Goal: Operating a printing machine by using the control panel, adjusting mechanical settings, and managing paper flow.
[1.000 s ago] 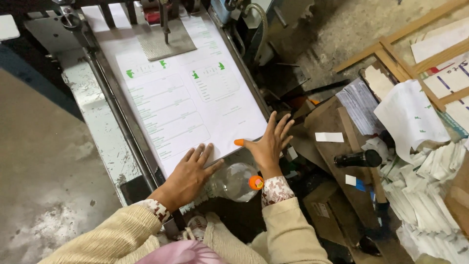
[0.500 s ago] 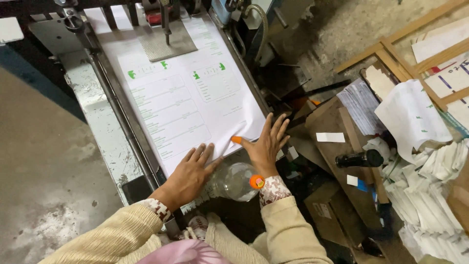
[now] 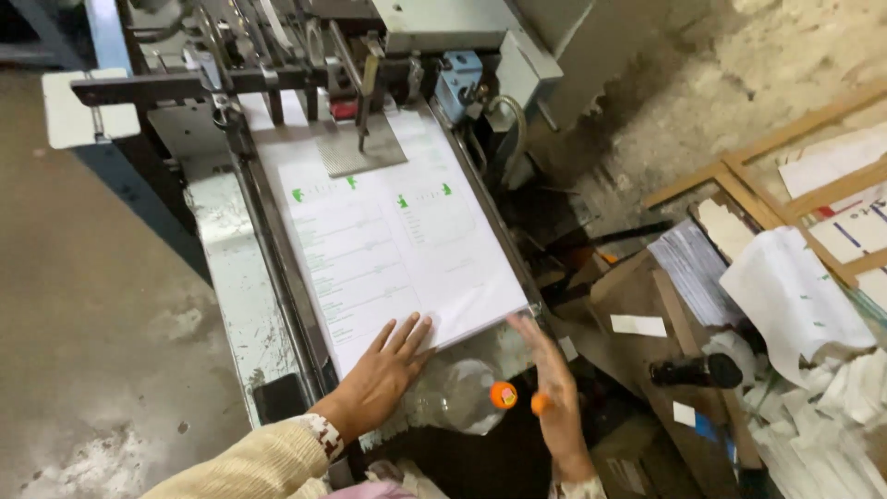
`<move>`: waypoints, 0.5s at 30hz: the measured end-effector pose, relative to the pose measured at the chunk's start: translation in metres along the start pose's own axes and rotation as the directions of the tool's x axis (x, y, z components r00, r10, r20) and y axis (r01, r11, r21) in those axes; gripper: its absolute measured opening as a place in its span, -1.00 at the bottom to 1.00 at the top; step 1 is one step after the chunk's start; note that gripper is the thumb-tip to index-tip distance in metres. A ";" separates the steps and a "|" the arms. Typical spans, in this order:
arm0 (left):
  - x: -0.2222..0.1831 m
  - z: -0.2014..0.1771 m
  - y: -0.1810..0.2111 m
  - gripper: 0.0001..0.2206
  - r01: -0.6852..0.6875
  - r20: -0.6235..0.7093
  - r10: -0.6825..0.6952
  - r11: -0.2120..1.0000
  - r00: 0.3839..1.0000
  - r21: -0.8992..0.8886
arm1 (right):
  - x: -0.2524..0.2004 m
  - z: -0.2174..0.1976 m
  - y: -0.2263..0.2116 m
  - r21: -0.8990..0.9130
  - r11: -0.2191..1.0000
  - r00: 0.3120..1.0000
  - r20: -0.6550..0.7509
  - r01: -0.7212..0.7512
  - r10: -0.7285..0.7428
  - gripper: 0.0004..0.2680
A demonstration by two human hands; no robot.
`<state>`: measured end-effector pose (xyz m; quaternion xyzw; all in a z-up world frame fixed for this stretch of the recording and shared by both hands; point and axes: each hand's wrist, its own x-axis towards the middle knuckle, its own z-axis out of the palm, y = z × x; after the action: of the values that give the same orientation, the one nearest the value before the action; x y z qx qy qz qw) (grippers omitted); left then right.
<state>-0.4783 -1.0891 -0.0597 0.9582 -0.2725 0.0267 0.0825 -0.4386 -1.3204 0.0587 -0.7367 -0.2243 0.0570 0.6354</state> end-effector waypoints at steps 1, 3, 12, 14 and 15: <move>0.000 -0.005 0.002 -0.36 -0.019 -0.006 0.019 1.000 1.000 -0.007 | -0.010 0.002 -0.017 -0.027 1.000 0.996 0.088 -0.013 0.016 -0.21; 0.001 -0.002 0.001 -0.41 -0.016 0.004 0.016 0.999 1.000 0.032 | -0.018 0.006 -0.024 -0.062 0.995 0.989 0.120 -0.079 0.087 -0.25; -0.002 0.018 -0.002 -0.33 -0.037 -0.223 0.060 0.994 0.973 0.106 | -0.031 0.031 0.044 -0.019 0.993 0.981 -0.157 0.113 -0.114 -0.89; 0.000 0.016 -0.004 -0.37 -0.041 -0.099 0.046 0.998 0.994 0.053 | -0.028 0.030 0.046 0.001 0.993 0.971 -0.212 0.115 -0.112 -0.90; 0.000 0.018 -0.004 -0.37 -0.049 -0.078 0.052 0.998 0.996 0.044 | -0.026 0.025 0.045 0.022 0.981 0.957 -0.225 0.194 -0.184 -0.88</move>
<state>-0.4760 -1.0895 -0.0780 0.9508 -0.2925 0.0725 0.0721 -0.4592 -1.3119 0.0060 -0.6995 -0.2201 -0.0816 0.6750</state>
